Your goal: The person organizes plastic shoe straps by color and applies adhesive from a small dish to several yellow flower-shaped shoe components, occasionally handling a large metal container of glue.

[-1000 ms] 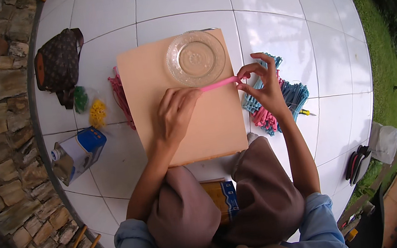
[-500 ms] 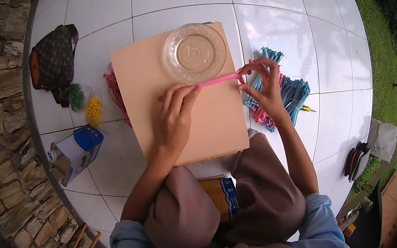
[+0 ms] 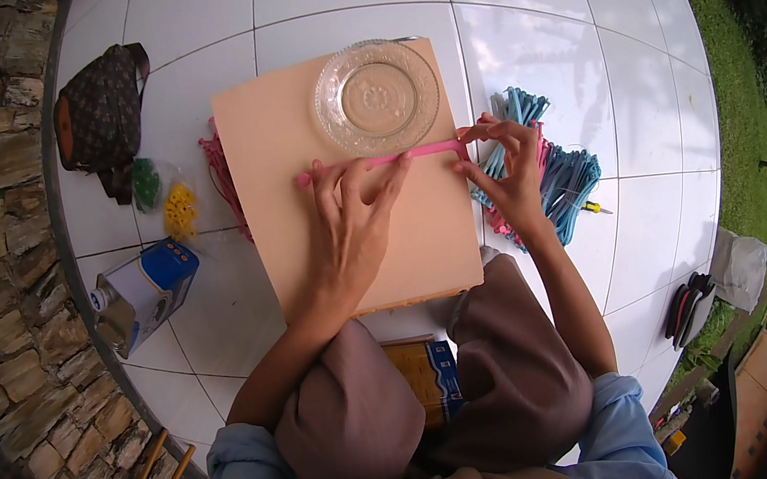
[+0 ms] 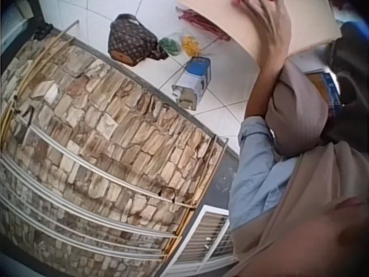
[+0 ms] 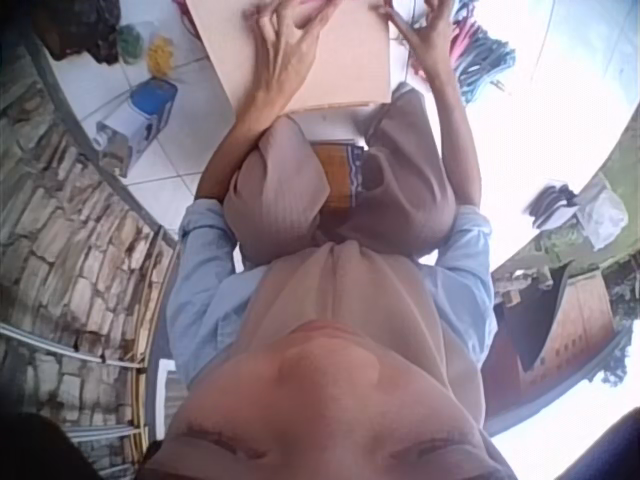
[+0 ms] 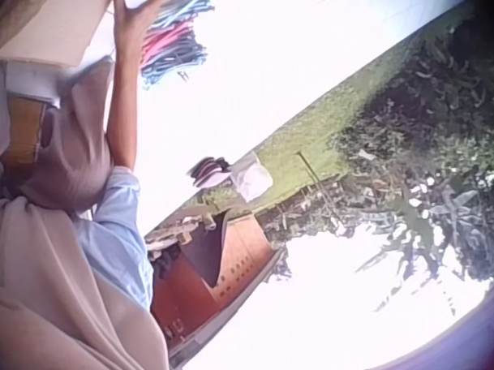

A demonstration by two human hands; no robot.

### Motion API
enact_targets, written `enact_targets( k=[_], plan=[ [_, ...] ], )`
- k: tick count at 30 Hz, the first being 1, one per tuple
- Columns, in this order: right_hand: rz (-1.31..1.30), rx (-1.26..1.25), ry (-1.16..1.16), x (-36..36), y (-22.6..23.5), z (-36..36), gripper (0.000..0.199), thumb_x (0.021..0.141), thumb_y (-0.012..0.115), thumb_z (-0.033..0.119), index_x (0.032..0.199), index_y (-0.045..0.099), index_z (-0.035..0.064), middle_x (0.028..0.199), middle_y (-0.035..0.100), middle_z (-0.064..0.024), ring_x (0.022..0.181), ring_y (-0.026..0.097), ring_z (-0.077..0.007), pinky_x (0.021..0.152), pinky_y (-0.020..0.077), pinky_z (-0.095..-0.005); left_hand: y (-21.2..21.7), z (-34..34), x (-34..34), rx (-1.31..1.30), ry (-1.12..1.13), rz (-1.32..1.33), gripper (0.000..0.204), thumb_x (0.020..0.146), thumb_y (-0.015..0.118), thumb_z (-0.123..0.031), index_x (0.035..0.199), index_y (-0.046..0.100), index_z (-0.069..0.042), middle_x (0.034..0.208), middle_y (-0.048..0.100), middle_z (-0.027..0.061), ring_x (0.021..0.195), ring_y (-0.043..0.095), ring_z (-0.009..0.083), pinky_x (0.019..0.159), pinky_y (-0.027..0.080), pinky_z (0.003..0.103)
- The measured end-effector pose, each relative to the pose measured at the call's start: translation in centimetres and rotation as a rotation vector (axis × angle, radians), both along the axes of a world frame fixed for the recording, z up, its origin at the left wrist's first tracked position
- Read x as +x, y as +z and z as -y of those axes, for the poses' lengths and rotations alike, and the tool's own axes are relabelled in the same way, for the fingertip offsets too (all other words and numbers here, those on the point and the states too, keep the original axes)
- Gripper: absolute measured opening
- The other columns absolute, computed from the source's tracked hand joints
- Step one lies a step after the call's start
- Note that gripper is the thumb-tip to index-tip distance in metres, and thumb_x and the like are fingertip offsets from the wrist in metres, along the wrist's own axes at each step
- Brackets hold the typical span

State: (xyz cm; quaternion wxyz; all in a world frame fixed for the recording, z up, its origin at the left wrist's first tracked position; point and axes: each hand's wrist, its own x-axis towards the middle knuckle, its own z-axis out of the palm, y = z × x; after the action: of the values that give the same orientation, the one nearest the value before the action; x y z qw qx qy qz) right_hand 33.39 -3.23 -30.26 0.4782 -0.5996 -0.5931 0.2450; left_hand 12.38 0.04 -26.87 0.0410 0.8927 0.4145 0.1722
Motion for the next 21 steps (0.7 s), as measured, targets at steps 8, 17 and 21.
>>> enact_targets(
  k=[8, 17, 21],
  plan=[
    [-0.032, -0.002, 0.115, 1.0, 0.8, -0.1, 0.054, 0.071, 0.074, 0.004, 0.108, 0.035, 0.0052, 0.100, 0.057, -0.0109, 0.109, 0.054, -0.0272, 0.103, 0.0342, -0.0445, 0.2, 0.0, 0.1, -0.093, -0.026, -0.010, 0.059, 0.074, 0.061, -0.009, 0.130, 0.047, -0.019, 0.102, 0.038, 0.0112, 0.100, 0.039, 0.0295, 0.099, 0.032, 0.054],
    [-0.057, -0.189, -0.076, -0.5, 2.6, 0.3, 0.041, 0.075, 0.068, 0.001, 0.105, 0.039, 0.0040, 0.096, 0.059, -0.0095, 0.088, 0.059, -0.0182, 0.076, 0.0467, -0.0321, -0.1, 0.1, 0.0, -0.101, -0.019, 0.026, 0.054, 0.078, 0.062, -0.020, 0.130, 0.047, -0.020, 0.101, 0.039, 0.0110, 0.099, 0.040, 0.0284, 0.099, 0.031, 0.053],
    [-0.378, -0.257, -0.140, -1.0, 3.1, -0.2, 0.034, 0.079, 0.062, -0.005, 0.104, 0.040, 0.0020, 0.096, 0.060, -0.0102, 0.080, 0.058, -0.0131, 0.069, 0.0477, -0.0248, 0.1, 0.0, 0.2, -0.111, -0.033, 0.032, 0.055, 0.077, 0.063, -0.021, 0.129, 0.047, -0.020, 0.101, 0.039, 0.0108, 0.099, 0.040, 0.0282, 0.099, 0.030, 0.053]
  ],
)
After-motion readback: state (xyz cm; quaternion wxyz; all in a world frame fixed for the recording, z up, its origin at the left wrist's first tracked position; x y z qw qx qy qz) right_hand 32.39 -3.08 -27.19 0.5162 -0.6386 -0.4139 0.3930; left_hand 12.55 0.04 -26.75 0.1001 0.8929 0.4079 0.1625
